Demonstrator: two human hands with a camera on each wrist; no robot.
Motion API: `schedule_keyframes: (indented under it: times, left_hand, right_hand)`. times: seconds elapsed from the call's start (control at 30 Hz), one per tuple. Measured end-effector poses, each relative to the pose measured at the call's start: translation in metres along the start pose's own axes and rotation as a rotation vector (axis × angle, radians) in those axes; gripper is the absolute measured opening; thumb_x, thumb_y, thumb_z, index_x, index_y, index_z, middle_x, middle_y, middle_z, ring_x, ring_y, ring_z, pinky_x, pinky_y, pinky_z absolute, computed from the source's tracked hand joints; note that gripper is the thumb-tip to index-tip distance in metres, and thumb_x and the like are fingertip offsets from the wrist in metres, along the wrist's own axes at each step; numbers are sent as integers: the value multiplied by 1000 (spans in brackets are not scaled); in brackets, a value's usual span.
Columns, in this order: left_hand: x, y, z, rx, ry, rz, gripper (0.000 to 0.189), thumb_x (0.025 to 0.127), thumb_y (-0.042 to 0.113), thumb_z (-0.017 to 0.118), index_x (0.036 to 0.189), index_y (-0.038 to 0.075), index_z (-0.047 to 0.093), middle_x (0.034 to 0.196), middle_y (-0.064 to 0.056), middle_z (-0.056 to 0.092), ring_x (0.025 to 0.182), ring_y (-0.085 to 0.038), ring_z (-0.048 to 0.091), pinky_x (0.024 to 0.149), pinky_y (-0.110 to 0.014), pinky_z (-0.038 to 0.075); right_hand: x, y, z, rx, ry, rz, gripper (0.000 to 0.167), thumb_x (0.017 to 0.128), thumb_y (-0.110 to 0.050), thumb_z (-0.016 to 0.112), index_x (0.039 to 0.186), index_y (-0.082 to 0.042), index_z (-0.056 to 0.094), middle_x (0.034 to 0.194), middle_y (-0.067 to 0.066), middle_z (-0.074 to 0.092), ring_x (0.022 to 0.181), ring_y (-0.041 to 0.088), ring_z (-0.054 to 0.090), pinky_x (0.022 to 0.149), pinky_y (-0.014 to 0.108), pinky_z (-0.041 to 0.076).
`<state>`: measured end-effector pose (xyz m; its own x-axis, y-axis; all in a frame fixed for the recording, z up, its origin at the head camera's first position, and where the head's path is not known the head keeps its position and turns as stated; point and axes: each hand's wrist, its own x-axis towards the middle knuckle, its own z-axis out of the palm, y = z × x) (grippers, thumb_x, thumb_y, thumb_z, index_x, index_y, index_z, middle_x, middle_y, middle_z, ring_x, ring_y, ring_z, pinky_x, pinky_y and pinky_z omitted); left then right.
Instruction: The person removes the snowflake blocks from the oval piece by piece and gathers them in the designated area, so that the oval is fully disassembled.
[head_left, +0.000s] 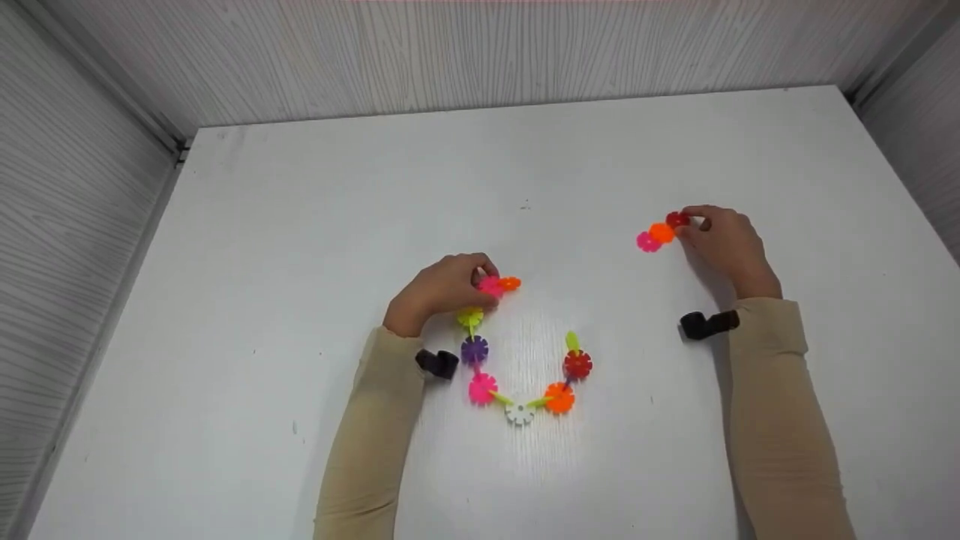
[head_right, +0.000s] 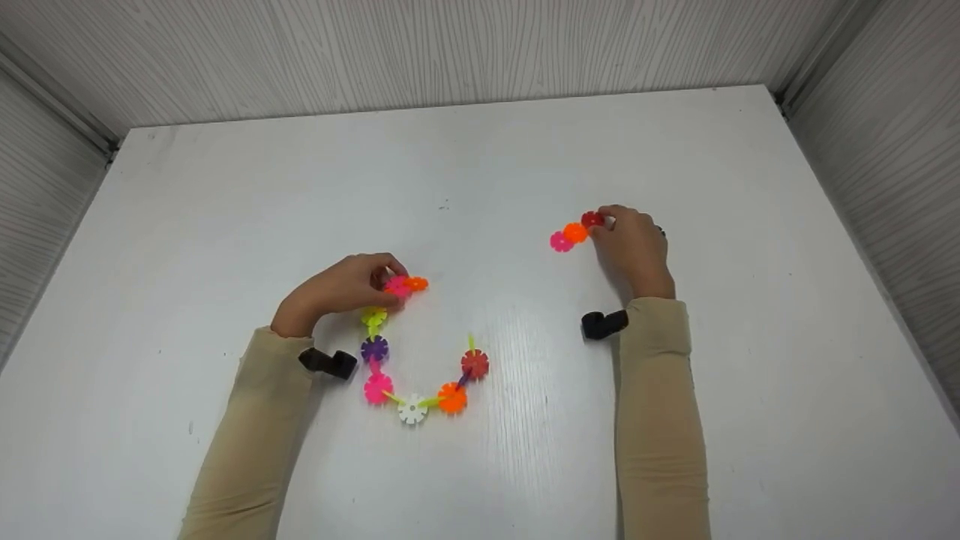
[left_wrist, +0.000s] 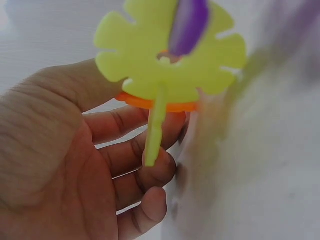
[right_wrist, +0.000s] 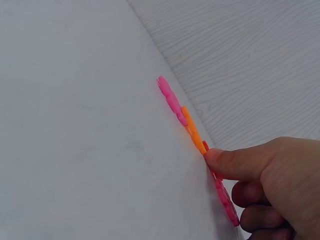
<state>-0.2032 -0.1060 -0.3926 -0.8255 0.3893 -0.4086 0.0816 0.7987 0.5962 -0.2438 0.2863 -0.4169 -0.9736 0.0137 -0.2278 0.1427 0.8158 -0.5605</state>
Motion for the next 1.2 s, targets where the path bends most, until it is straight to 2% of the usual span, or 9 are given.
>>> schedule_keyframes:
  times: [0.27, 0.63, 0.83, 1.0, 1.2]
  left_hand:
    - [2, -1, 0, -42, 27, 51, 36, 86, 25, 68, 119, 12, 61, 98, -8, 61, 83, -19, 53, 74, -29, 47]
    - [2, 0, 0, -120, 42, 88, 36, 87, 26, 68, 121, 15, 60, 95, -9, 64, 74, -18, 52, 66, -25, 46]
    - [2, 0, 1, -113, 57, 82, 39, 87, 27, 69, 124, 17, 61, 92, -6, 59, 74, -18, 48, 64, -25, 43]
    - [2, 1, 2, -112, 70, 85, 38, 87, 24, 68, 125, 17, 62, 91, -6, 57, 73, -17, 46, 63, -25, 42]
    - [4, 2, 4, -159, 88, 89, 39, 85, 26, 71, 121, 14, 58, 89, -5, 62, 70, -16, 49, 64, -25, 44]
  right_hand:
    - [-1, 0, -2, 19, 46, -43, 48, 97, -31, 55, 139, -9, 50, 86, 10, 50, 67, 21, 43, 56, 27, 35]
    - [-3, -12, -4, 149, 47, -96, 51, 94, -33, 60, 139, -11, 51, 77, 2, 48, 64, 15, 44, 56, 22, 38]
    - [-2, -22, 1, 168, 39, -124, 54, 92, -41, 62, 137, -14, 53, 80, 1, 48, 68, 16, 43, 58, 23, 36]
    - [-1, -35, 10, 188, 25, -180, 52, 90, -39, 65, 135, -14, 55, 81, 1, 52, 69, 16, 44, 59, 23, 37]
    - [-4, -57, 24, 161, -23, -236, 49, 91, -37, 65, 134, -14, 56, 93, 7, 58, 79, 17, 48, 62, 23, 40]
